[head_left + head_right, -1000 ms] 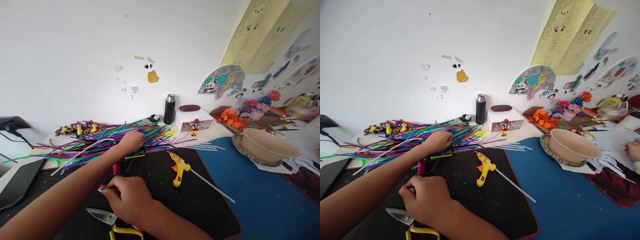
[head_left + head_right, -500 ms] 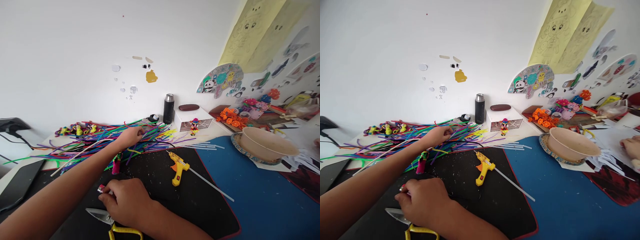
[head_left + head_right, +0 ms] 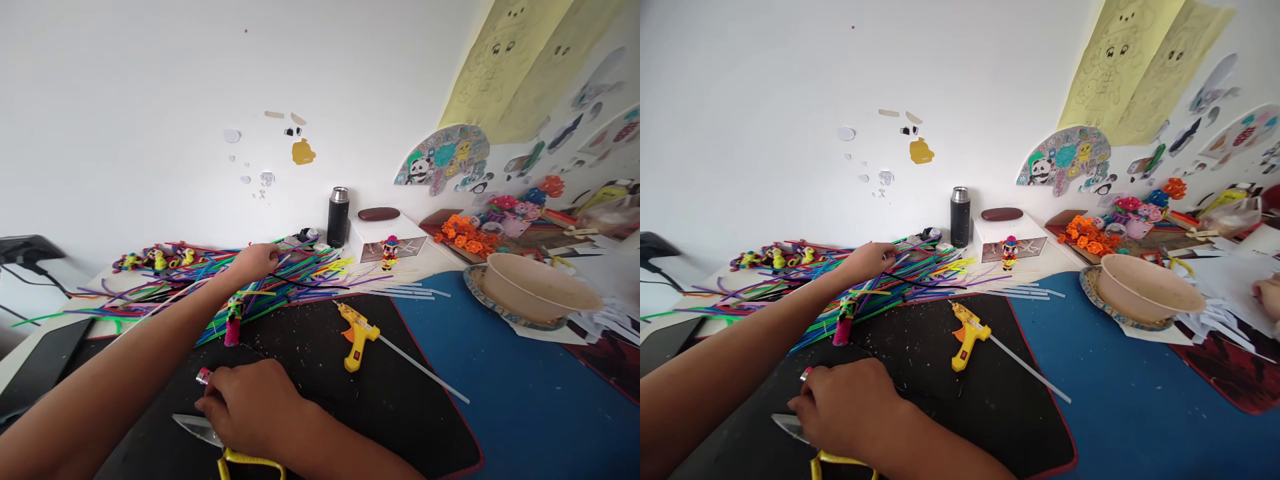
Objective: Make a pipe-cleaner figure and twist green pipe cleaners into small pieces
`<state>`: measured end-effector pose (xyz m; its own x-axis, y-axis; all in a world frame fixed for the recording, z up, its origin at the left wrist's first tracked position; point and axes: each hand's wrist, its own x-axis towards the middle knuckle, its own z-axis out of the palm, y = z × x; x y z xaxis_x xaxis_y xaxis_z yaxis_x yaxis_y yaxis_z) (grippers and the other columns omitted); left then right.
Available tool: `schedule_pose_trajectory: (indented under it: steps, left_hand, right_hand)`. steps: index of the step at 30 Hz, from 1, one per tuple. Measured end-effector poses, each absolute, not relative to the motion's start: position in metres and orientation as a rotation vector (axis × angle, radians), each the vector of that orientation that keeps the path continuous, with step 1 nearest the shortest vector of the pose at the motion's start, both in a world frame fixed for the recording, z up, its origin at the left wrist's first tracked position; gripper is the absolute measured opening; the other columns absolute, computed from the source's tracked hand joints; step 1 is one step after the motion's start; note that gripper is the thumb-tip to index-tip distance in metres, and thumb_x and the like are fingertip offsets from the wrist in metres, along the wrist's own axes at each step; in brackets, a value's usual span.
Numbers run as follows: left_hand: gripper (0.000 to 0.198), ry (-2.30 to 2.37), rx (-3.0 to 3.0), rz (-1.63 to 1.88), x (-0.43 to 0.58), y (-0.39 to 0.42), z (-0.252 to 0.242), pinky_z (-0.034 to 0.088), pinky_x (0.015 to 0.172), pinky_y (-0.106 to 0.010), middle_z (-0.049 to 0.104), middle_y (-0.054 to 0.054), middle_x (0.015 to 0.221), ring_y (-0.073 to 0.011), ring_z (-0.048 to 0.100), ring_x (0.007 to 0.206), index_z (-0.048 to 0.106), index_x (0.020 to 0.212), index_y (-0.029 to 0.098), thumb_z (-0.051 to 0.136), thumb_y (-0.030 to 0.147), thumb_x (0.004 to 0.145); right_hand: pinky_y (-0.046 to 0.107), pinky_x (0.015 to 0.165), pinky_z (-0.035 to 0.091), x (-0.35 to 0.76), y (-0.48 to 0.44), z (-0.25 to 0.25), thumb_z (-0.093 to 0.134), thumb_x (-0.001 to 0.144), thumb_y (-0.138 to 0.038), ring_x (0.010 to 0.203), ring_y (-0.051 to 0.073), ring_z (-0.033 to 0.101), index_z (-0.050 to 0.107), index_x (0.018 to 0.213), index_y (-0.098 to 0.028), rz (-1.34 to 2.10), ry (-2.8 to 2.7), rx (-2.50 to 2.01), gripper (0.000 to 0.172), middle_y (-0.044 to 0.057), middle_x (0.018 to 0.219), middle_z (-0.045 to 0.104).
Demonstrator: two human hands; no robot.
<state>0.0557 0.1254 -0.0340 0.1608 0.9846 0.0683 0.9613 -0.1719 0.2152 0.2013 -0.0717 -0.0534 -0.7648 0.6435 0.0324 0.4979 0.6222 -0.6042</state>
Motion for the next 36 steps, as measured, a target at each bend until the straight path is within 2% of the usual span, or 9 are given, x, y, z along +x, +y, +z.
schedule_pose_trajectory:
  steps: [6,11,13,18,21,24,28,31,36]
  left_hand:
    - [0.037,2.050,2.254,0.344,0.038,0.135,-0.035,0.055,0.080,-0.035,0.084,-0.009,0.101,-0.0331,0.075,0.096,0.083,0.112,0.026,0.057,0.033,0.086]
    - [0.042,2.074,2.288,0.353,0.034,0.132,-0.029,0.055,0.088,-0.037,0.080,-0.012,0.120,-0.0343,0.072,0.111,0.077,0.124,0.025,0.054,0.034,0.090]
    - [0.035,1.988,2.349,0.305,0.039,0.126,-0.026,0.054,0.088,-0.036,0.080,-0.012,0.117,-0.0335,0.071,0.110,0.078,0.114,0.024,0.056,0.035,0.090]
    - [0.016,1.705,2.426,0.047,0.060,0.107,-0.027,0.050,0.069,-0.033,0.081,-0.005,0.091,-0.0285,0.073,0.083,0.079,0.090,0.028,0.067,0.038,0.084]
    - [0.013,1.610,2.430,-0.074,0.068,0.102,-0.031,0.049,0.067,-0.032,0.082,-0.003,0.089,-0.0283,0.074,0.083,0.080,0.087,0.029,0.069,0.031,0.081]
    - [0.028,1.608,2.428,-0.104,0.071,0.103,-0.033,0.051,0.073,-0.033,0.083,-0.006,0.102,-0.0302,0.075,0.092,0.082,0.107,0.029,0.061,0.031,0.088]
    - [0.051,1.661,2.417,-0.097,0.070,0.108,-0.033,0.053,0.080,-0.034,0.082,-0.012,0.113,-0.0328,0.075,0.101,0.068,0.142,0.023,0.055,0.036,0.094]
    - [0.058,1.688,2.407,-0.093,0.069,0.109,-0.031,0.053,0.078,-0.033,0.081,-0.011,0.112,-0.0311,0.076,0.097,0.060,0.150,0.020,0.055,0.034,0.094]
    - [0.031,1.696,2.439,-0.090,0.071,0.102,-0.033,0.051,0.076,-0.034,0.080,-0.011,0.107,-0.0318,0.074,0.095,0.074,0.116,0.022,0.057,0.038,0.095]
  right_hand:
    - [0.033,0.067,0.056,0.202,-0.072,-0.053,0.057,0.105,-0.047,0.087,0.029,0.082,0.074,0.109,-0.021,0.806,-2.647,-0.898,0.031,0.008,0.101,0.085]
    - [0.032,0.065,0.056,0.201,-0.073,-0.054,0.054,0.107,-0.047,0.087,0.029,0.082,0.073,0.110,-0.020,0.767,-2.678,-0.872,0.033,0.008,0.101,0.085]
    - [0.033,0.066,0.057,0.201,-0.073,-0.055,0.052,0.107,-0.047,0.088,0.029,0.082,0.073,0.110,-0.020,0.749,-2.680,-0.854,0.034,0.008,0.102,0.084]
    - [0.037,0.068,0.059,0.200,-0.073,-0.056,0.049,0.108,-0.047,0.088,0.031,0.082,0.073,0.112,-0.017,0.727,-2.707,-0.831,0.038,0.010,0.101,0.084]
    - [0.037,0.068,0.060,0.201,-0.072,-0.055,0.049,0.108,-0.046,0.088,0.031,0.082,0.073,0.112,-0.017,0.731,-2.715,-0.830,0.038,0.010,0.101,0.084]
    - [0.036,0.068,0.060,0.201,-0.072,-0.055,0.051,0.107,-0.044,0.087,0.031,0.082,0.074,0.110,-0.018,0.709,-2.703,-0.823,0.035,0.009,0.099,0.084]
    - [0.036,0.068,0.060,0.201,-0.073,-0.058,0.051,0.107,-0.045,0.086,0.030,0.082,0.073,0.108,-0.017,0.692,-2.696,-0.806,0.036,0.010,0.098,0.084]
    - [0.036,0.068,0.061,0.200,-0.073,-0.058,0.051,0.106,-0.044,0.087,0.030,0.082,0.072,0.108,-0.017,0.713,-2.711,-0.788,0.035,0.010,0.100,0.084]
    - [0.039,0.068,0.063,0.200,-0.074,-0.055,0.047,0.108,-0.051,0.087,0.031,0.082,0.072,0.107,-0.018,0.737,-2.730,-0.790,0.042,0.008,0.101,0.084]
